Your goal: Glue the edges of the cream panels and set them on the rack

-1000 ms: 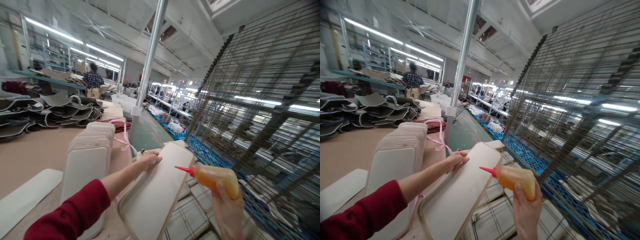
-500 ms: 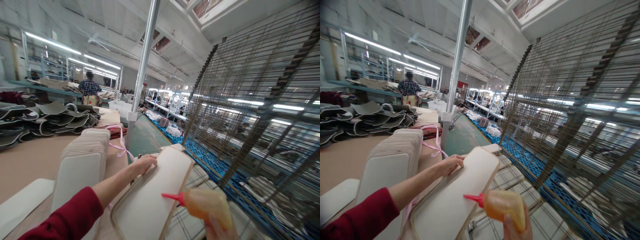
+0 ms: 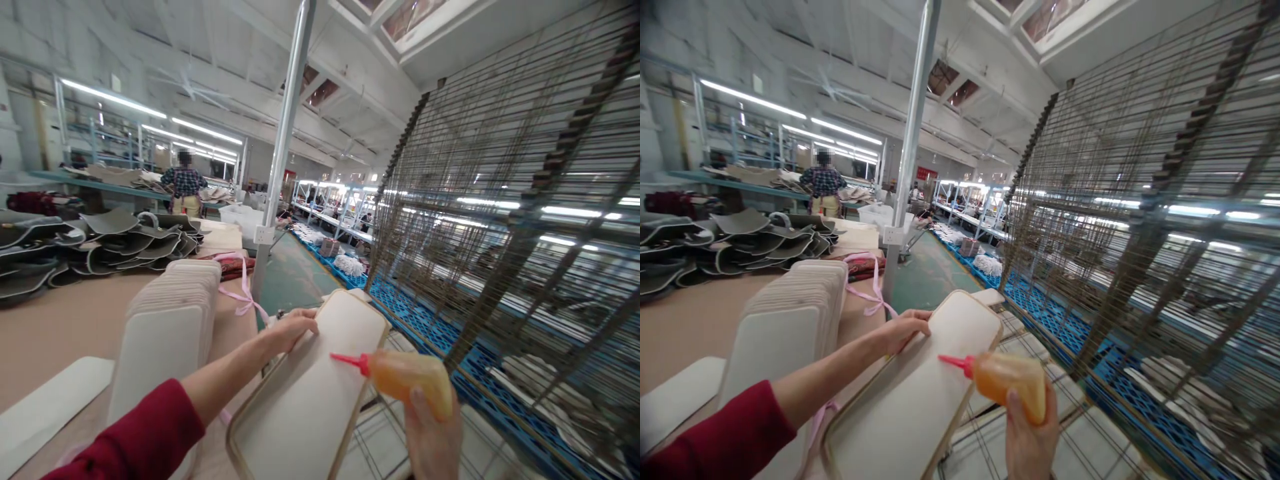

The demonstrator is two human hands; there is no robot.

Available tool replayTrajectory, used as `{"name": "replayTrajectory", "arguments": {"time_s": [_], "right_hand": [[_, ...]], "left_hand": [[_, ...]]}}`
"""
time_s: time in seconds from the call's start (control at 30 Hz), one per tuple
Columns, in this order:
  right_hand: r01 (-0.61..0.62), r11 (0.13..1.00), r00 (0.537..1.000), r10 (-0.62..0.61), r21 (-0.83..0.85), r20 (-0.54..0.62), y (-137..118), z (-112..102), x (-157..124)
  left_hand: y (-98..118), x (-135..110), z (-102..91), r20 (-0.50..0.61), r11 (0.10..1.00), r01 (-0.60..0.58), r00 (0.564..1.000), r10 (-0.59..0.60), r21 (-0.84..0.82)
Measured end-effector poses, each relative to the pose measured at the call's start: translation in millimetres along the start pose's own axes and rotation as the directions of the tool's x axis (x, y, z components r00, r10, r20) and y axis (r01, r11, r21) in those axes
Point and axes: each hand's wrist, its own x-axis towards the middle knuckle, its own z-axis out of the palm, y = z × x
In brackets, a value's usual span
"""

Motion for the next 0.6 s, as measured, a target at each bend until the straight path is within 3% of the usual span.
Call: {"name": "replayTrajectory", "arguments": {"time_s": [0.1,0.17,0.3,0.4,0.53,0.6], "right_hand": [[-0.082,0.996,0.993,0.080,0.029,0.092,14,-6,-40],[-0.110,0.989,0.991,0.102,0.094,0.084,13,-9,-42],[-0.053,0.983,0.998,0.058,0.179,-0.027,-5,-13,12],[-0.062,0.980,0.998,0.064,0.190,-0.008,-6,-20,32],[-0.207,0.972,0.975,0.195,0.108,0.108,14,-35,-10],[-0.176,0.982,0.978,0.166,0.073,0.125,18,-40,-28]], "left_hand": [[2,-1,-5.1,-0.050,0.999,-0.034,0.998,0.034,0.008],[5,-6,-5.7,-0.048,0.998,-0.056,0.997,0.057,0.014],[11,-19,1.8,-0.001,0.999,-0.052,0.999,0.052,0.009],[11,-21,6.2,-0.009,0.999,-0.034,0.999,0.034,-0.002],[6,-18,2.4,-0.063,1.000,0.001,0.998,0.000,0.014],[4,-18,1.4,-0.067,1.000,-0.003,0.998,0.004,0.024]]}}
